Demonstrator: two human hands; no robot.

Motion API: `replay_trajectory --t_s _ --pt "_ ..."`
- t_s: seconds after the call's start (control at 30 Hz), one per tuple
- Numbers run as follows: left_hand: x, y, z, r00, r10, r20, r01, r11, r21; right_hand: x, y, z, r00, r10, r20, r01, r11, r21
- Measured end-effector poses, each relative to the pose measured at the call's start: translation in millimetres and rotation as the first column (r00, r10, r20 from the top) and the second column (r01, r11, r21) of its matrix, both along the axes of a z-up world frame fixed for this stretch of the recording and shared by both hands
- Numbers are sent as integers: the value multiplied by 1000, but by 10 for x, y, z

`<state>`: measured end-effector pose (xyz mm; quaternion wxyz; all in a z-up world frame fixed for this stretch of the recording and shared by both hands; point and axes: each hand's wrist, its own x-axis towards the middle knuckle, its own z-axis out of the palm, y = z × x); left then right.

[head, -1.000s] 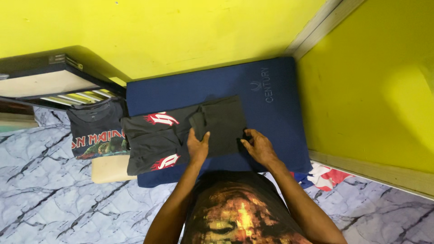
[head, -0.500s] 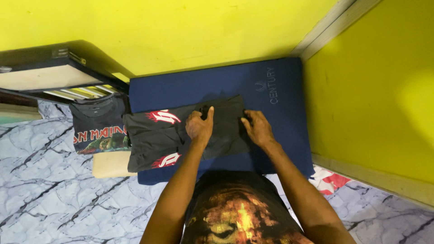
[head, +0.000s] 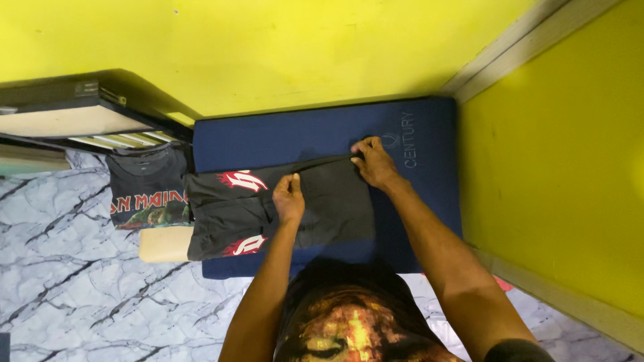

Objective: The person picks up shirts from a pile on the floor and folds them one by one on a blue mat.

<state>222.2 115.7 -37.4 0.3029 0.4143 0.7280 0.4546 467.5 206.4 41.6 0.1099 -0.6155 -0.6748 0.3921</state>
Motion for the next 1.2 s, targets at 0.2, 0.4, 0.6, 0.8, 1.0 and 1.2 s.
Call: replay_trajectory --t_s 0.2,0.4,0.6,0.8,1.0,1.2 --pt "-9 -31 -195 995 -14 100 20 998 -51 -25 12 75 994 60 94 -60 998 3" --pt "-19 90 -369 998 5 70 -5 1000 -1 13 -5 -91 998 -58 8 57 997 46" --pt "-36 136 -323 996 83 33 -82 996 -29 -2 2 -421 973 -226 -33 229 964 132" --pt "227 -180 561 895 -36 -445 106 986 132 20 -143 -333 940 -302 -159 321 941 111" --pt "419 -693 717 545 -528 -651 459 838 -296 -34 -787 58 919 -393 39 393 901 -181" --pt "278 -752 487 434 -697 -571 416 717 -560 -173 -1163 37 945 -321 57 325 919 -225"
